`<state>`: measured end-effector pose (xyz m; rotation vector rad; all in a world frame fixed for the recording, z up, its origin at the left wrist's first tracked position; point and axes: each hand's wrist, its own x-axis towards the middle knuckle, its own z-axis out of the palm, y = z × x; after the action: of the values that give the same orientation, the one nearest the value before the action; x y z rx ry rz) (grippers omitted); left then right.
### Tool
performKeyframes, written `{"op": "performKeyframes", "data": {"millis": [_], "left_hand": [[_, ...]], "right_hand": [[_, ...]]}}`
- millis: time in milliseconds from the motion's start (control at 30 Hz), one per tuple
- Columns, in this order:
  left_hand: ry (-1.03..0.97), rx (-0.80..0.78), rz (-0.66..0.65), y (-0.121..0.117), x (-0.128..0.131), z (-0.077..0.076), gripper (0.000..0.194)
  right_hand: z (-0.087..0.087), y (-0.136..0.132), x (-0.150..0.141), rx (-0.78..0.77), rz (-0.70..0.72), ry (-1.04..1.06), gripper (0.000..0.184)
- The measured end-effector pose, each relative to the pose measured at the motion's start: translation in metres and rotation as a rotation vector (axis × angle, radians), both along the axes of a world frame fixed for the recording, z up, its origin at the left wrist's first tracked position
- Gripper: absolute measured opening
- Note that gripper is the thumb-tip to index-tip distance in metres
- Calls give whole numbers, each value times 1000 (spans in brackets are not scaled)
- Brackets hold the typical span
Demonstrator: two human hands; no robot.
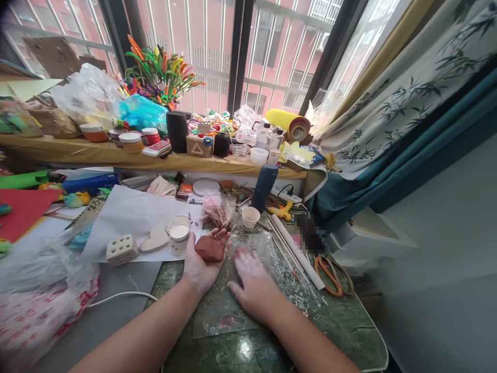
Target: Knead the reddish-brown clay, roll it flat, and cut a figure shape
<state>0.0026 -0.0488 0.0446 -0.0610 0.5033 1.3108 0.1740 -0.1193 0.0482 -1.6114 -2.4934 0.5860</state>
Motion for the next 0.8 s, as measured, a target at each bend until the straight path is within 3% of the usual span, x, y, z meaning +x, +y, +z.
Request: {"op": "performKeyframes", "data": {"millis": [100, 167, 267, 300, 333, 433, 467, 533, 600, 667, 733, 800], "left_hand": [[-3, 11, 16, 0, -1, 0, 56], [-1, 22, 17, 1, 0, -1, 57], [0, 42, -4, 2, 1, -2, 58], [1, 47, -9, 2, 2, -2, 59], [3, 52, -8, 3, 2, -2, 59], [16, 65, 3, 3, 2, -2, 59], [20, 69, 2, 3, 2, -3, 60], [25, 73, -12, 3, 2, -3, 60], [24, 79, -31, 3, 2, -4, 60], [23, 87, -36, 3, 2, -4, 60], [26, 92, -23, 2, 2, -4, 60], [26, 93, 4, 1, 1, -4, 61]], "right_hand": [[4, -12, 5, -72, 332, 96, 61], [1, -14, 14, -68, 249, 77, 57], [-1, -3, 18, -8, -123, -14, 66], [0, -1, 16, -12, -166, -30, 69], [2, -1, 13, -19, -129, -22, 72], [7, -14, 11, -77, 225, 81, 67], [7, -19, 16, -101, 283, 92, 65], [6, -22, 28, -121, 197, 40, 63], [4, -12, 36, -87, -75, -54, 71], [4, 0, 31, -53, -201, -84, 78], [7, 3, 14, -47, -109, -31, 81], [11, -8, 1, -73, 103, 62, 79]]}}
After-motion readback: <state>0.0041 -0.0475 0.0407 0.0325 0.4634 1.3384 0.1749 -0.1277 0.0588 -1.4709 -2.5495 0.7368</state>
